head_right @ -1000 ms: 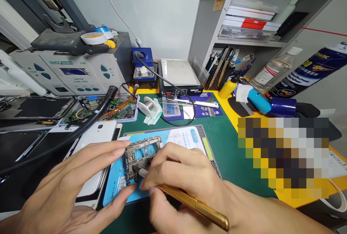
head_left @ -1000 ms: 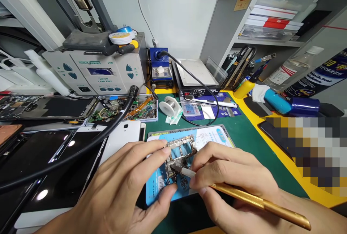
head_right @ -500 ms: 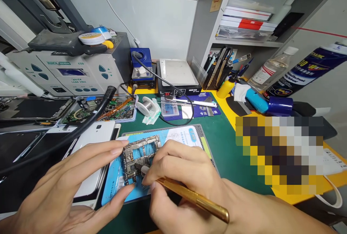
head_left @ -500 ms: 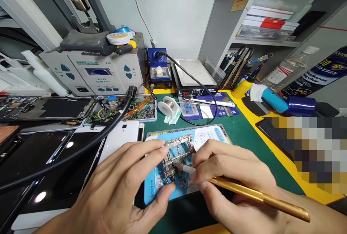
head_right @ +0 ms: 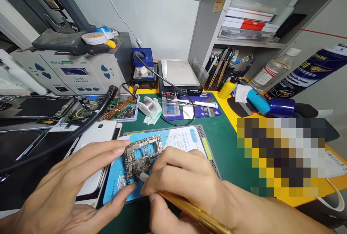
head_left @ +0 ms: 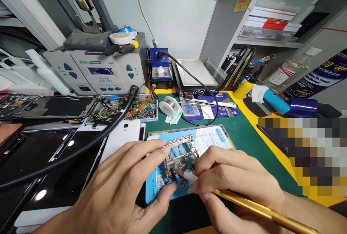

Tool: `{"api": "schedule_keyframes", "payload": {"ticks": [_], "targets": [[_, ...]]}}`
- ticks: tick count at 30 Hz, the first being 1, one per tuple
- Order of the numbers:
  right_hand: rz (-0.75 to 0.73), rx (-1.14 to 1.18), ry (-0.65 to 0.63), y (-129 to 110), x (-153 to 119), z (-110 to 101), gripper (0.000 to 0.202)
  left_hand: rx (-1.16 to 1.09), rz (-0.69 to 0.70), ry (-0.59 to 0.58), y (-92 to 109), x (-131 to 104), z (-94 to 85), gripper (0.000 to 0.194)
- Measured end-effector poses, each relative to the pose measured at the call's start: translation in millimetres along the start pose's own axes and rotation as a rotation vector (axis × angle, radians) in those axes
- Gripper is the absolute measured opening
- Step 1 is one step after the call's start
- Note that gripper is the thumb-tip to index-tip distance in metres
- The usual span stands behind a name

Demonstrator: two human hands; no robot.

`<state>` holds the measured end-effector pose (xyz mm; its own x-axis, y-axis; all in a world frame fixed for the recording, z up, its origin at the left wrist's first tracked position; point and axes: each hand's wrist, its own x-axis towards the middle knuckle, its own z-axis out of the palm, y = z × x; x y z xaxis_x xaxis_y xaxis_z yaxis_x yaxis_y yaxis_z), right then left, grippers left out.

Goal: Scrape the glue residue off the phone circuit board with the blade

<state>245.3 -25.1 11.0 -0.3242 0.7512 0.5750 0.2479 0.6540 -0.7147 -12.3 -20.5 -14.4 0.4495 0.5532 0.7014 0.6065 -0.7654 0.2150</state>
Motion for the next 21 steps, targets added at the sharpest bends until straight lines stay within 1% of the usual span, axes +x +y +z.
{"api": "schedule_keyframes", "payload": {"ticks": [4,10,13,21], "targets": [[-0.037,-0.040,-0.037,-1.5,0.2,-2.8,0.025,-0.020,-0.006,-0.011,-1.0,-5.2,-1.2,0.051],[-0.073,-0.043,-0.119,-1.3,5.8,-12.0,0.024,-0.008,-0.003,0.015,0.1,-2.2,0.0,0.046],[-0.086,-0.035,-0.147,1.1,8.8,-13.2,0.025,-0.011,-0.005,0.003,0.5,-1.0,0.0,0.046],[-0.096,-0.009,-0.152,2.3,5.9,-10.9,0.022,-0.001,-0.001,-0.001,0.7,-2.0,0.1,0.047]]}}
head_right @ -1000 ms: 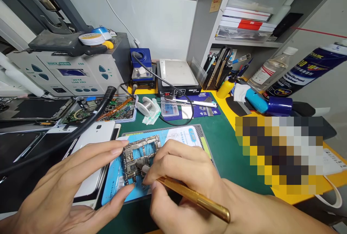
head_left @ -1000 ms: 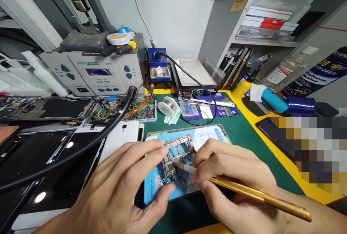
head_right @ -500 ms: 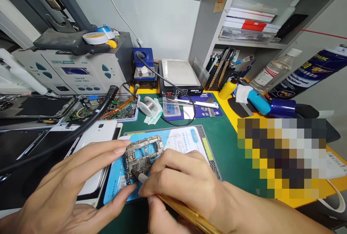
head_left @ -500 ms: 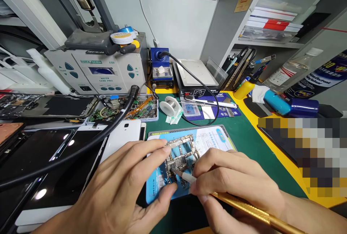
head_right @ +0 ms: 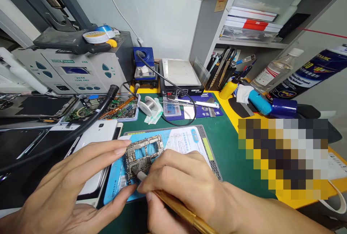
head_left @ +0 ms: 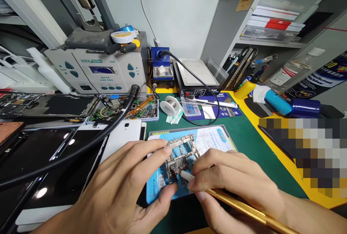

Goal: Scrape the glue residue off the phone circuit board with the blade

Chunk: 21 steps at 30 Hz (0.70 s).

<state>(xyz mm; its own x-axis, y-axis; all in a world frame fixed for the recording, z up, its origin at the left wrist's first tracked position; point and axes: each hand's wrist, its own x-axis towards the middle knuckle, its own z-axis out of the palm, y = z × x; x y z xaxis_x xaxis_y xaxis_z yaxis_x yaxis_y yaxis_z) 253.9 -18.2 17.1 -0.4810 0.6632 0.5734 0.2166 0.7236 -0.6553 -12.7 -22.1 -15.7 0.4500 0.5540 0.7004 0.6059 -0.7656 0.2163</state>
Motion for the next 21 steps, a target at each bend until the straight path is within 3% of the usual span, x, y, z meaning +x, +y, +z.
{"api": "schedule_keyframes", "payload": {"ticks": [13,21], "targets": [[0.056,-0.009,0.060,-1.1,-4.6,7.0,0.020,0.012,0.001,0.011,-0.1,3.0,0.3,0.046],[0.024,0.012,0.028,-0.1,-3.1,2.5,0.020,0.024,0.003,-0.004,-0.6,0.4,0.8,0.046]]}}
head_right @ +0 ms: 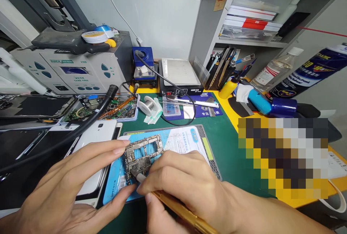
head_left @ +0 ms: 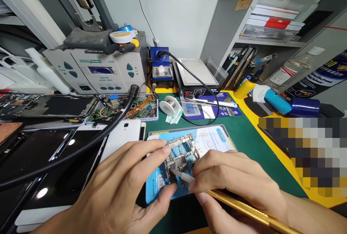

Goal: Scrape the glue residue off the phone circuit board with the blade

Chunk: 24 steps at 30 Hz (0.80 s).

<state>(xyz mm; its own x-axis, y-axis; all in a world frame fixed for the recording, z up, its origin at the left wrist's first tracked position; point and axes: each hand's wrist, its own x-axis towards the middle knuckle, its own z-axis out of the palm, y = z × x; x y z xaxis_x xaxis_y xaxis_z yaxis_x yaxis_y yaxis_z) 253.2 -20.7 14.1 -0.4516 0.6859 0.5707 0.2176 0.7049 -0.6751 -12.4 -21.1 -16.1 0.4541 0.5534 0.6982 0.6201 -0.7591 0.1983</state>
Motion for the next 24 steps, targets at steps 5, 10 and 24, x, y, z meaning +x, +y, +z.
{"api": "schedule_keyframes", "payload": {"ticks": [5,10,24], "targets": [[-0.036,-0.013,-0.041,0.0,4.1,-2.0,0.023,-0.005,0.002,0.011,0.2,1.1,-0.8,0.044],[-0.034,-0.023,-0.030,1.7,4.3,-1.4,0.022,-0.019,-0.004,0.004,0.7,2.4,-0.7,0.045],[0.080,0.026,0.030,0.9,4.6,-3.6,0.021,-0.016,0.005,0.009,0.0,0.6,-1.1,0.048]]}}
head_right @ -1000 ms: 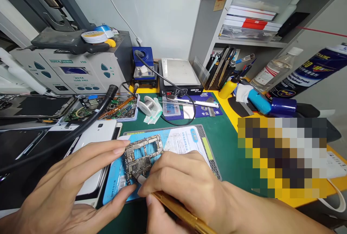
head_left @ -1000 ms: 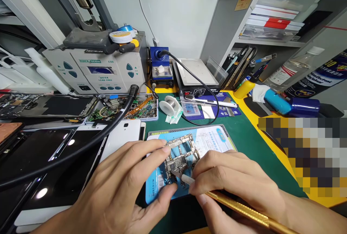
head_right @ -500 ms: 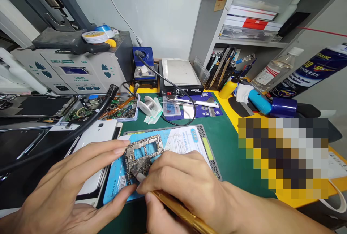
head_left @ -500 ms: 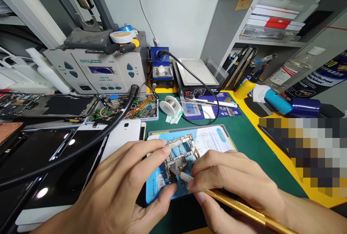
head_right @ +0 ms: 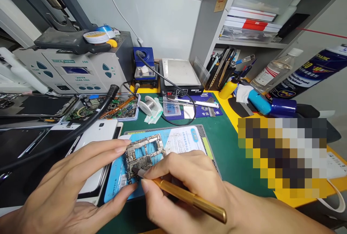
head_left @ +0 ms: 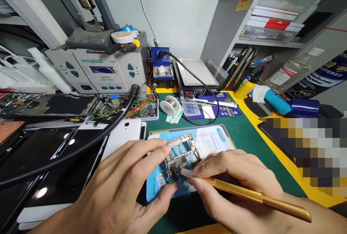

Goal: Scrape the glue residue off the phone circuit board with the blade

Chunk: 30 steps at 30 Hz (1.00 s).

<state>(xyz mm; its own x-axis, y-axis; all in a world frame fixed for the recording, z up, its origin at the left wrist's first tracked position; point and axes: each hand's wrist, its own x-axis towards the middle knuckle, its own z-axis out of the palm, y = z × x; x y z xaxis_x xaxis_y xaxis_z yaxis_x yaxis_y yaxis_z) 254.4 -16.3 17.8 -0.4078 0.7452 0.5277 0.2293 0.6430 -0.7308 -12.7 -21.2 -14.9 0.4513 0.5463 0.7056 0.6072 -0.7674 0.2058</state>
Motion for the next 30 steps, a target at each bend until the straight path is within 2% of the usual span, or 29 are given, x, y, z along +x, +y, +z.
{"api": "schedule_keyframes", "payload": {"ticks": [13,20,30], "targets": [[-0.063,-0.182,-0.005,-2.3,-0.2,-3.4,0.019,0.007,0.004,0.001,-2.5,2.2,0.5,0.047],[-0.093,-0.129,-0.013,0.4,0.5,-1.6,0.025,0.027,0.013,0.013,-1.4,-0.2,-0.3,0.045],[-0.138,-0.080,-0.061,5.7,-2.1,3.3,0.021,0.054,0.018,0.030,-2.1,1.3,4.2,0.044]]}}
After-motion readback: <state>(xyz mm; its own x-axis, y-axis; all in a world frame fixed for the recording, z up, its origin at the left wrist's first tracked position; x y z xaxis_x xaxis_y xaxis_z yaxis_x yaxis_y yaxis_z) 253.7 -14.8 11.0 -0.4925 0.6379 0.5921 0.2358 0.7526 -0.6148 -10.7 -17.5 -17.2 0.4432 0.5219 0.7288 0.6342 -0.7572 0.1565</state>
